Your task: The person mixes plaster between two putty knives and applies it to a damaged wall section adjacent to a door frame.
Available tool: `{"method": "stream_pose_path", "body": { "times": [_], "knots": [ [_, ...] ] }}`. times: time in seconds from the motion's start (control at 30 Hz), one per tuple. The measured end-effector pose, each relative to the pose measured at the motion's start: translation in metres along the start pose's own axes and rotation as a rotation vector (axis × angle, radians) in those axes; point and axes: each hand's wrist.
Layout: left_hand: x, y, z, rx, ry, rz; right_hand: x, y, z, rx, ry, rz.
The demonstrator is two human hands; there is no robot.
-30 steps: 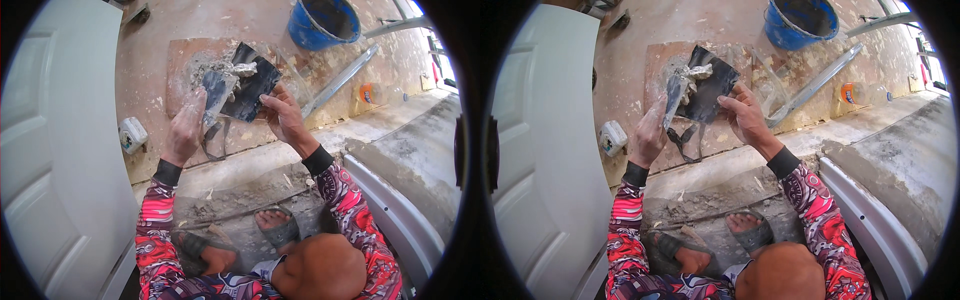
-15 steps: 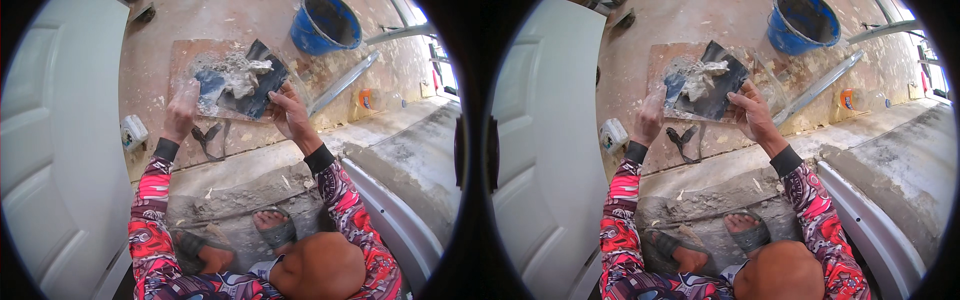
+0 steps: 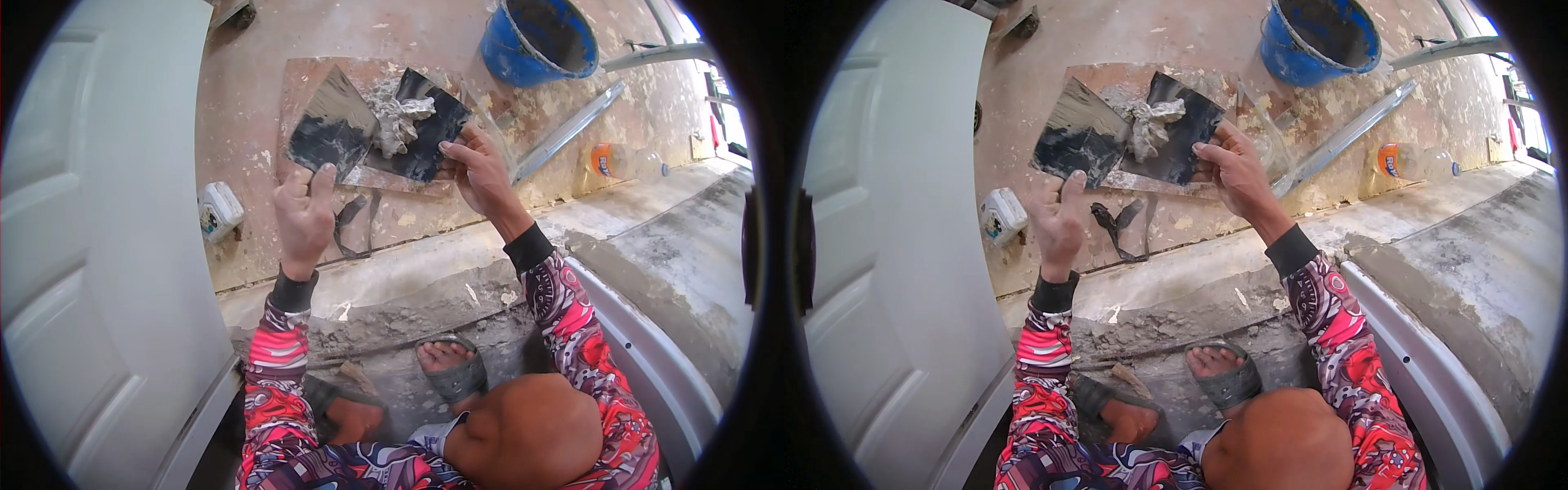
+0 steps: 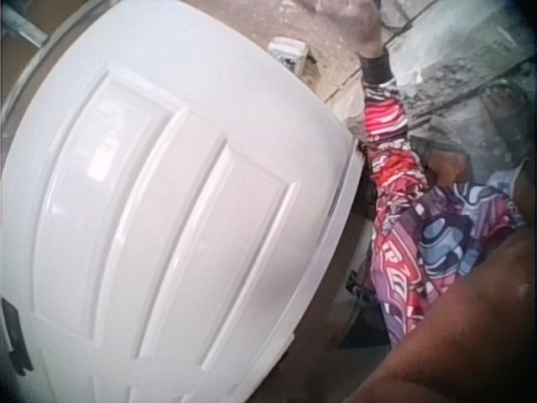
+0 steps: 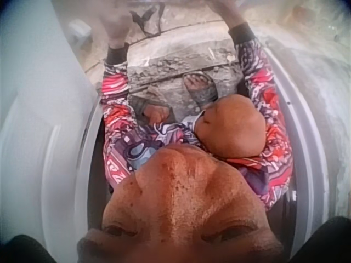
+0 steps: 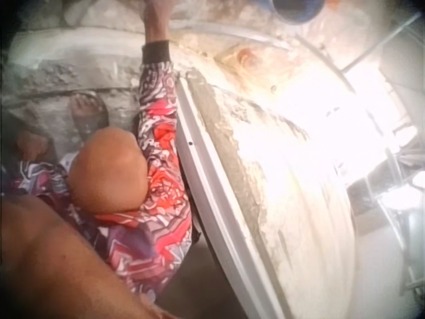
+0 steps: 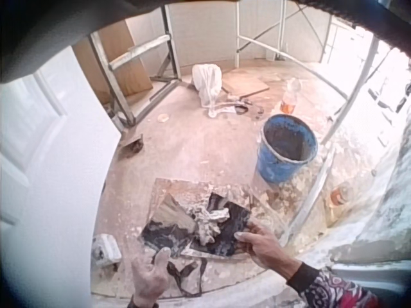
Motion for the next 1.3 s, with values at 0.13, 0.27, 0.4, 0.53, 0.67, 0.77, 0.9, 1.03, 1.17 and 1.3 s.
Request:
{"method": "stream_pose_path", "body": {
  "times": [0.13,0.27,0.4,0.53,0.67,0.77,0.9,1.03,1.17,1.3],
  "knots": [
    [0.014,0.005,-0.007,0.222,0.150,0.316,-0.006,-0.001,0.001,0.020,0.011,-0.084],
    [0.024,0.049,0.002,0.491,0.237,0.529,0.003,0.003,-0.004,0.006,-0.012,-0.047],
    [0.022,0.089,0.022,0.503,0.226,0.689,0.011,0.008,-0.002,-0.018,0.023,0.074],
    [0.020,0.082,0.021,0.249,0.086,0.465,-0.008,0.008,0.000,-0.027,0.005,-0.042],
    [0.005,0.041,0.012,-0.083,-0.018,-0.078,-0.014,0.002,-0.002,0.028,-0.001,-0.027],
    [0.003,0.012,0.000,-0.085,0.001,-0.017,-0.014,-0.001,-0.001,0.059,0.011,-0.074],
    [0.015,0.017,-0.008,0.203,0.078,0.215,0.000,0.004,-0.001,0.043,0.024,-0.112],
    [0.017,0.081,-0.004,0.447,0.184,0.490,-0.002,0.010,0.007,0.030,0.032,-0.124],
    [-0.007,0.081,-0.007,-0.186,0.217,0.601,-0.004,0.029,0.008,-0.005,0.031,-0.090],
    [-0.026,0.056,0.010,-0.270,0.050,-0.727,-0.030,0.020,0.005,0.078,0.038,-0.089]
  ]
}}
Point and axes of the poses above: each hand's wrist, its own z-axis towards the middle knuckle, its own x-axis out of the palm, y = z × x, and after that the axes turned 6 degrees about y, right-handed
